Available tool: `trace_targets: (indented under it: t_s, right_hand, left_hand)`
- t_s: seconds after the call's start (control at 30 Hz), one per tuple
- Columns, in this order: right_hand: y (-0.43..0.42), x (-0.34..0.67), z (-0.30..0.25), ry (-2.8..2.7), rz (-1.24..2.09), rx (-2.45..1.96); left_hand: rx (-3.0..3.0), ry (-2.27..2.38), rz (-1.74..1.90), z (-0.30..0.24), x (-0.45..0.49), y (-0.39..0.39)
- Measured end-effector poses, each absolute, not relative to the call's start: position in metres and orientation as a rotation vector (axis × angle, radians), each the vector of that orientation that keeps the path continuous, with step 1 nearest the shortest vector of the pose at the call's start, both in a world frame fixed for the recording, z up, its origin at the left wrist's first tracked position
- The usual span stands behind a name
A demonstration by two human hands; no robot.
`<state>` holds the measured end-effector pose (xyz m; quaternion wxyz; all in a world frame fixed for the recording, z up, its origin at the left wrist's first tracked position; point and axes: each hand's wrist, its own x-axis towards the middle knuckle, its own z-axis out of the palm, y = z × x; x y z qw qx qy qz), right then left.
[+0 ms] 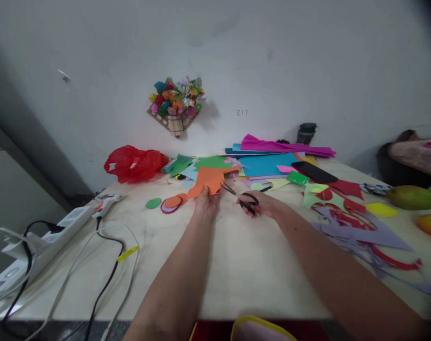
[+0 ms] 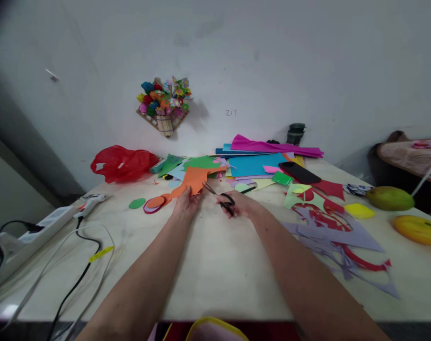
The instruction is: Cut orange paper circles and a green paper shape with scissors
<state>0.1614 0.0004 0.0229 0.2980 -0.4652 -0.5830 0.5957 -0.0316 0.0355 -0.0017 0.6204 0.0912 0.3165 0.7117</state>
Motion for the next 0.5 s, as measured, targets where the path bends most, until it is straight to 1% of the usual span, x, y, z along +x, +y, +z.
trace_targets:
  t_s: [0.2,0.37,0.5]
  right_hand:
    - [0.014,0.2,0.021,-1.615,1.61,-1.208]
    - [0.014,0.205,0.021,-1.64,1.628,-1.156]
    - [0.011,0.203,0.024,-1.677,1.618,-1.113]
  left_hand:
    - [0.302,0.735,1.566,-0.007,-0.041,0.036]
    - [0.522,0.665,1.483,-0.006,-0.041,0.026]
    - [0.571,0.648,1.471,-0.004,-0.041,0.022]
